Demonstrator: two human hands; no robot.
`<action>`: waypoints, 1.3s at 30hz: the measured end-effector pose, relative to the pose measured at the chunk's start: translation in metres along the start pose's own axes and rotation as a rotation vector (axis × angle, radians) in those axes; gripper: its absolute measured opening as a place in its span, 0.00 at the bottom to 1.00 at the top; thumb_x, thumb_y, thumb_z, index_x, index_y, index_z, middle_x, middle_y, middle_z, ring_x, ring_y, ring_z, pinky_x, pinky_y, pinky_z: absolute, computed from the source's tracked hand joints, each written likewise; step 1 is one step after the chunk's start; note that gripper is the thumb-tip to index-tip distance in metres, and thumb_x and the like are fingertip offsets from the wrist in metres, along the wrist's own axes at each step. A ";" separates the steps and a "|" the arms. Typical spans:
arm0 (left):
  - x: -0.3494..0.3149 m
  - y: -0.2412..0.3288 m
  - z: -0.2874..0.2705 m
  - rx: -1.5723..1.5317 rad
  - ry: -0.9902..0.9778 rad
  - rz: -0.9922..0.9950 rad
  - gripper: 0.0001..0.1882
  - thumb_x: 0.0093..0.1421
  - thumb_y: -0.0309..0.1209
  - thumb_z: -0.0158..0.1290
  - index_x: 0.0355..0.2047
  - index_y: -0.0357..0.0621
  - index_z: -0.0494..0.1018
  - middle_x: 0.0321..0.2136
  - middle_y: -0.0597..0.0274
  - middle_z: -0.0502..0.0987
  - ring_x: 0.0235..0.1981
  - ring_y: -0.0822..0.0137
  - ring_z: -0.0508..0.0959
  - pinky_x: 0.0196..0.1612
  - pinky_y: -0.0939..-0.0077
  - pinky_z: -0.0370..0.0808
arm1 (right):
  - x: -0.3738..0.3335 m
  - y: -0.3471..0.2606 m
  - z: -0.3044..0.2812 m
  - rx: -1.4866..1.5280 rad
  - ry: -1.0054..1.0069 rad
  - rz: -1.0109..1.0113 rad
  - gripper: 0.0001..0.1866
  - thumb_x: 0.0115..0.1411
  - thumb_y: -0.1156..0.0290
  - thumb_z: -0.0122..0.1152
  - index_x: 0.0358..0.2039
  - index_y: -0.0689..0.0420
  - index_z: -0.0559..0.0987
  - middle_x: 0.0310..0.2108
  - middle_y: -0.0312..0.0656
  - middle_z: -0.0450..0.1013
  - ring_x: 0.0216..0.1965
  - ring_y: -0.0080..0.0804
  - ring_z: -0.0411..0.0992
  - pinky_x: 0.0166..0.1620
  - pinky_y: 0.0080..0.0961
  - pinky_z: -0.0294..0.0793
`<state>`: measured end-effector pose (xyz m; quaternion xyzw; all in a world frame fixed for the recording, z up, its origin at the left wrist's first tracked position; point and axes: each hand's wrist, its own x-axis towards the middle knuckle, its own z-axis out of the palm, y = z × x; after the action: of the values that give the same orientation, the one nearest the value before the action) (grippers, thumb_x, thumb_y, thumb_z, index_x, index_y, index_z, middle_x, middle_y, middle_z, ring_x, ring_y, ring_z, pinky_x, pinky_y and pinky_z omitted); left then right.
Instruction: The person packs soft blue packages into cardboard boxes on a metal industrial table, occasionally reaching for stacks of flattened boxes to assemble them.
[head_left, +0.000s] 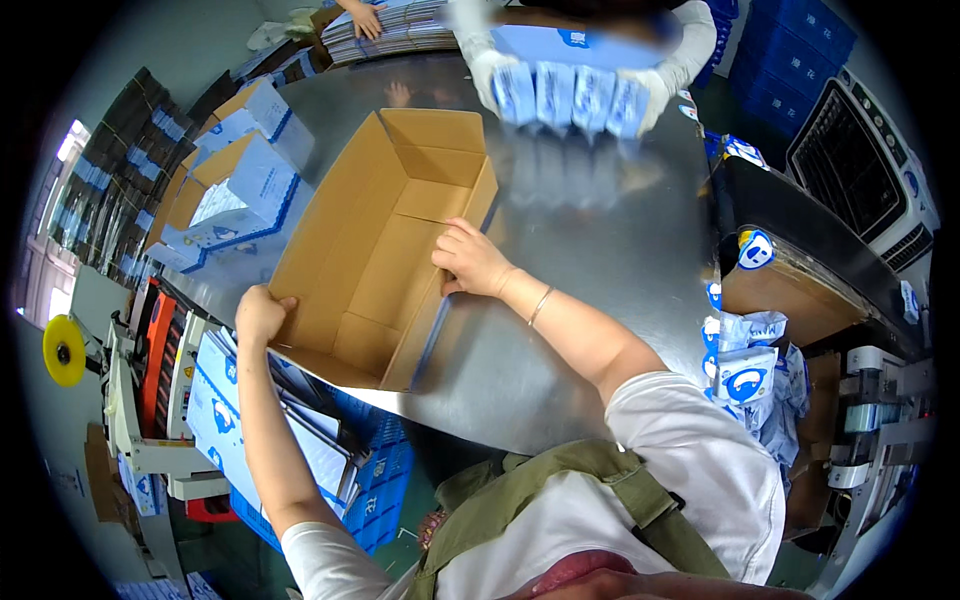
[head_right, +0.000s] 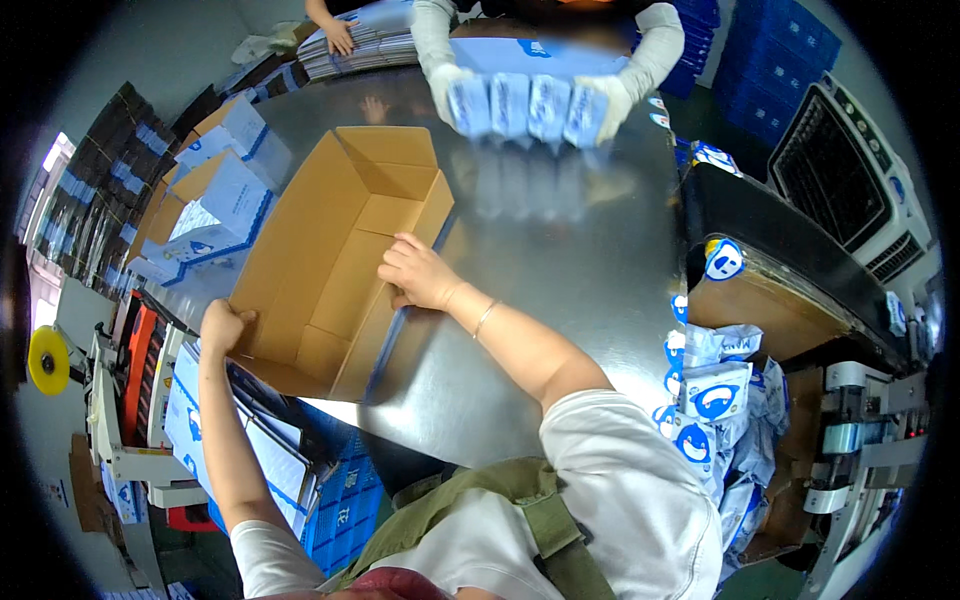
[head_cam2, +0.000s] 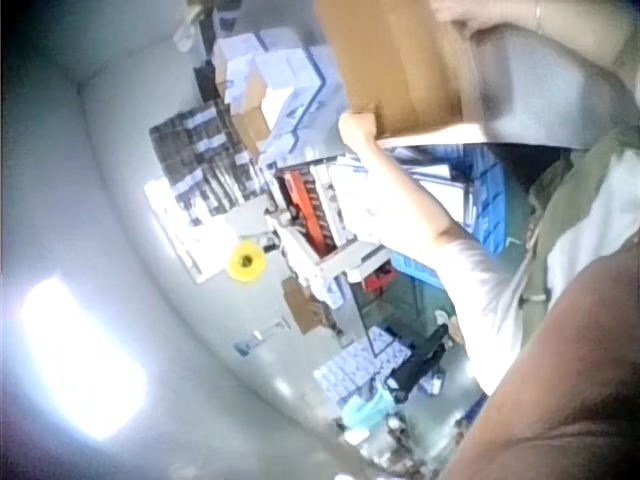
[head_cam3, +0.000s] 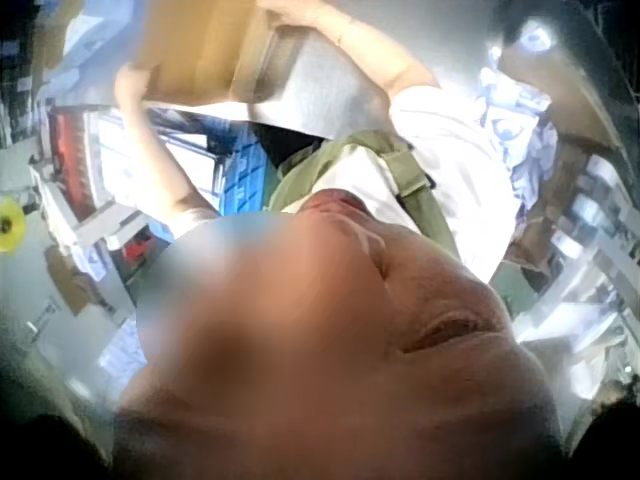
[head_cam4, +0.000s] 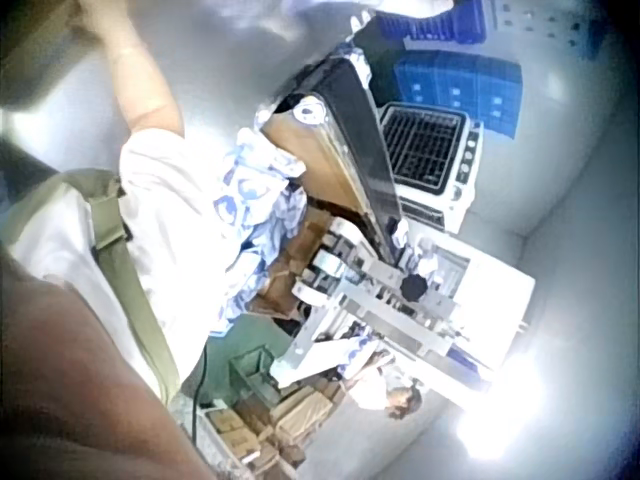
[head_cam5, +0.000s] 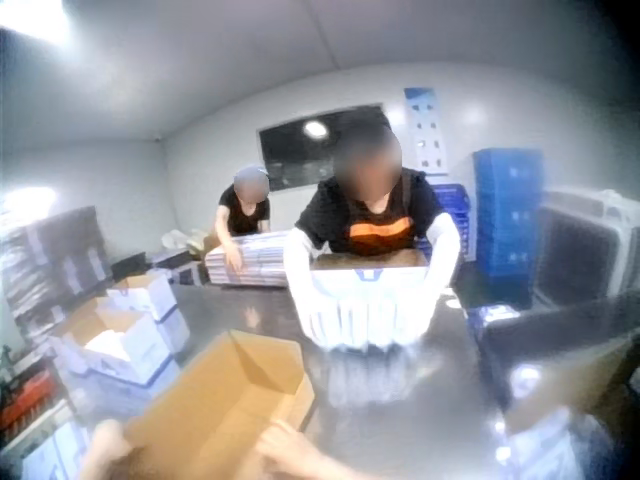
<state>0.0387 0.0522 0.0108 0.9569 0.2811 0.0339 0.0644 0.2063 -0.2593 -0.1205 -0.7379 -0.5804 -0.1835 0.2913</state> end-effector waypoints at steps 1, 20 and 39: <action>0.004 -0.004 0.006 -0.010 -0.002 0.020 0.18 0.47 0.38 0.62 0.34 0.37 0.79 0.31 0.41 0.79 0.36 0.47 0.79 0.40 0.60 0.74 | -0.001 0.001 -0.003 0.006 -0.008 -0.001 0.25 0.33 0.62 0.74 0.31 0.52 0.71 0.35 0.40 0.67 0.47 0.40 0.65 0.64 0.42 0.53; 0.047 -0.068 0.035 -0.098 0.017 0.155 0.17 0.49 0.33 0.60 0.32 0.27 0.76 0.28 0.39 0.79 0.33 0.49 0.81 0.37 0.62 0.73 | -0.141 -0.047 -0.022 -0.008 -0.159 0.695 0.28 0.49 0.59 0.64 0.50 0.56 0.75 0.60 0.50 0.60 0.66 0.44 0.49 0.67 0.49 0.39; 0.040 -0.049 0.029 -0.013 0.075 0.095 0.18 0.46 0.32 0.58 0.31 0.26 0.76 0.25 0.36 0.78 0.32 0.47 0.81 0.35 0.61 0.73 | -0.140 -0.044 -0.029 0.147 -0.124 0.741 0.22 0.49 0.64 0.65 0.46 0.54 0.77 0.60 0.48 0.61 0.67 0.42 0.49 0.68 0.48 0.38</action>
<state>0.0488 0.1117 -0.0237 0.9667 0.2376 0.0746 0.0586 0.1300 -0.3756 -0.1744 -0.8846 -0.3024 0.0217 0.3544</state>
